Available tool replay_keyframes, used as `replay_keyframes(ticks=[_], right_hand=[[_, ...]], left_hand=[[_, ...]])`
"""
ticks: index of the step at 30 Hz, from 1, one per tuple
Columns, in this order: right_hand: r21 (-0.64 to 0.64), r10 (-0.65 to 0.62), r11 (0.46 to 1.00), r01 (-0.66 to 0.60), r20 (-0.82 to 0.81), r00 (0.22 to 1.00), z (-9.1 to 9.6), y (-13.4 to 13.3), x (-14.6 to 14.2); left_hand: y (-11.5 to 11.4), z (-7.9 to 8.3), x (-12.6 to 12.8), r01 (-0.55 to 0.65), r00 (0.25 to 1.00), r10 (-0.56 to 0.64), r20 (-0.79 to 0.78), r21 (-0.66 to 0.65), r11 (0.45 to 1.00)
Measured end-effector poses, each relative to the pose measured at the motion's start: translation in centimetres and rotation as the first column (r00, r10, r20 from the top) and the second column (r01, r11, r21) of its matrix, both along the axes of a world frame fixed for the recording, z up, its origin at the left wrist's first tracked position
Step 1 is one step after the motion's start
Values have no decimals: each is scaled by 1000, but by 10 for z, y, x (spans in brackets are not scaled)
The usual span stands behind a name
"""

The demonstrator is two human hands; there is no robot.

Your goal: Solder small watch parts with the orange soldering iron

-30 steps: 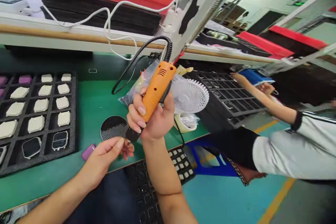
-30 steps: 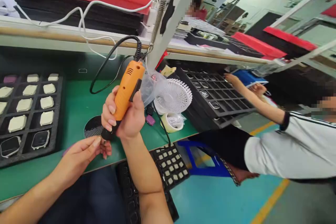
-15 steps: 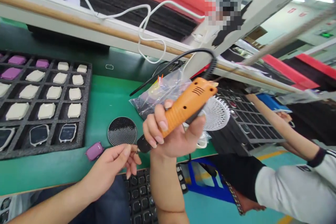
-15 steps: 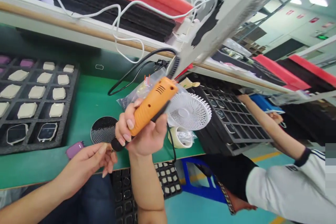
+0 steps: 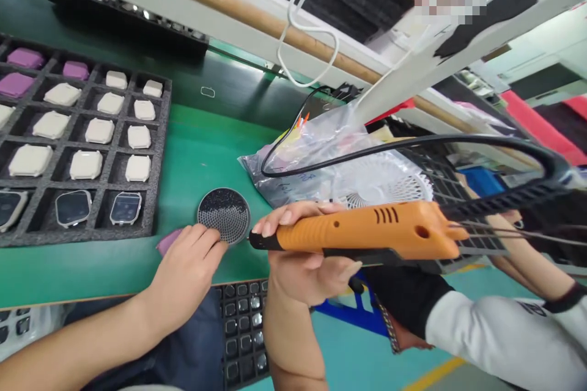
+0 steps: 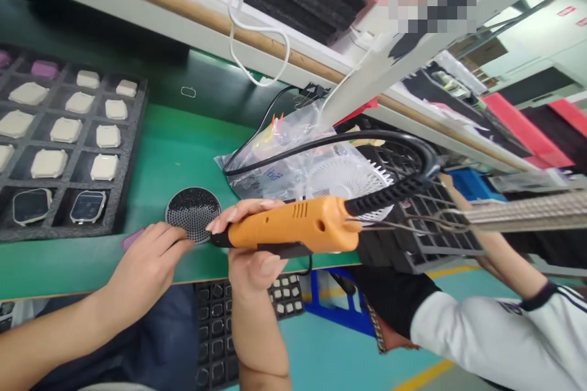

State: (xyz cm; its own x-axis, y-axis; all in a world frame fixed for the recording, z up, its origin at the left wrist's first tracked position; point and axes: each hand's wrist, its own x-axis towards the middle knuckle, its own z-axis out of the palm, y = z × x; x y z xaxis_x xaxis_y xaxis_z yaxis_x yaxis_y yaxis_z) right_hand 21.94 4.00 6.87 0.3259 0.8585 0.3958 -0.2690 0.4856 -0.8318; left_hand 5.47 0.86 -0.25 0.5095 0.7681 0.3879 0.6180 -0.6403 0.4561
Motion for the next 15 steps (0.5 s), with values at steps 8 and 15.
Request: replay_keyframes(ticks=[8, 15], right_hand=[[-64, 33, 997, -32, 4, 999, -6, -11, -17], [-107, 60, 993, -53, 63, 996, -13, -12, -27]], left_hand=[[-23, 6, -44, -210, 975, 212, -72, 36, 977], [-35, -10, -66, -7, 1000, 9, 17, -69, 998]])
